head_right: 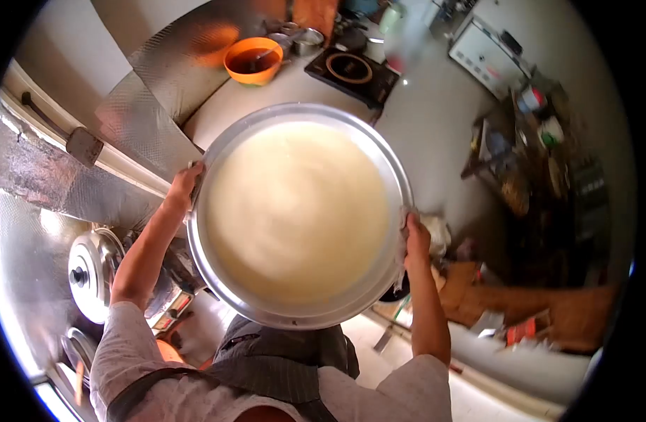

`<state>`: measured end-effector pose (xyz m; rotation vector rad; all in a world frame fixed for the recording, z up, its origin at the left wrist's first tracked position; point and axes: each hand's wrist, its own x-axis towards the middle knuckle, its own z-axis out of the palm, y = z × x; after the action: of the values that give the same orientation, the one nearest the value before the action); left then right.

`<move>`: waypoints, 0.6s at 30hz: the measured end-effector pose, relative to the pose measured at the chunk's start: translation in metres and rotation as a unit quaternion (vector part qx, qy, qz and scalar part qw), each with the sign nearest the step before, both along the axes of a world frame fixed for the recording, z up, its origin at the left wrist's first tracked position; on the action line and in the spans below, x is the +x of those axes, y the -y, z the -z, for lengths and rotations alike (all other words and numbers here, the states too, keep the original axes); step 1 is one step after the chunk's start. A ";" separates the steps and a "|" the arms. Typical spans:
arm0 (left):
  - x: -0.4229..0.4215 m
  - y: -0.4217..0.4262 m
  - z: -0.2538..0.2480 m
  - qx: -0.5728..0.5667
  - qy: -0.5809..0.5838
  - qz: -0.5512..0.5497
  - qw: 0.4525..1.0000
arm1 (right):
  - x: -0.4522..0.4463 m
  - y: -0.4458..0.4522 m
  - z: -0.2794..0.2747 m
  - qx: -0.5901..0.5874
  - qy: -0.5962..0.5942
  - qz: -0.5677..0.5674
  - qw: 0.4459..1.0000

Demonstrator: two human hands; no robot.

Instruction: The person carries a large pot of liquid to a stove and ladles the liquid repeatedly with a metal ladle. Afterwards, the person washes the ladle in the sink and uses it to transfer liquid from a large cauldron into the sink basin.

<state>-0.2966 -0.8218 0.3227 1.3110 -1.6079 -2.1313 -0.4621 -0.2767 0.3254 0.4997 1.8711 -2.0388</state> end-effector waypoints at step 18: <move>-0.068 0.047 0.034 0.002 0.001 -0.072 0.997 | -0.174 0.114 -0.009 0.080 0.016 -0.098 0.992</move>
<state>-0.3643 -0.8684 0.2885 1.3844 -1.4635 -2.0493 -0.6358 -0.3903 0.3342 0.3685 1.9903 -1.7552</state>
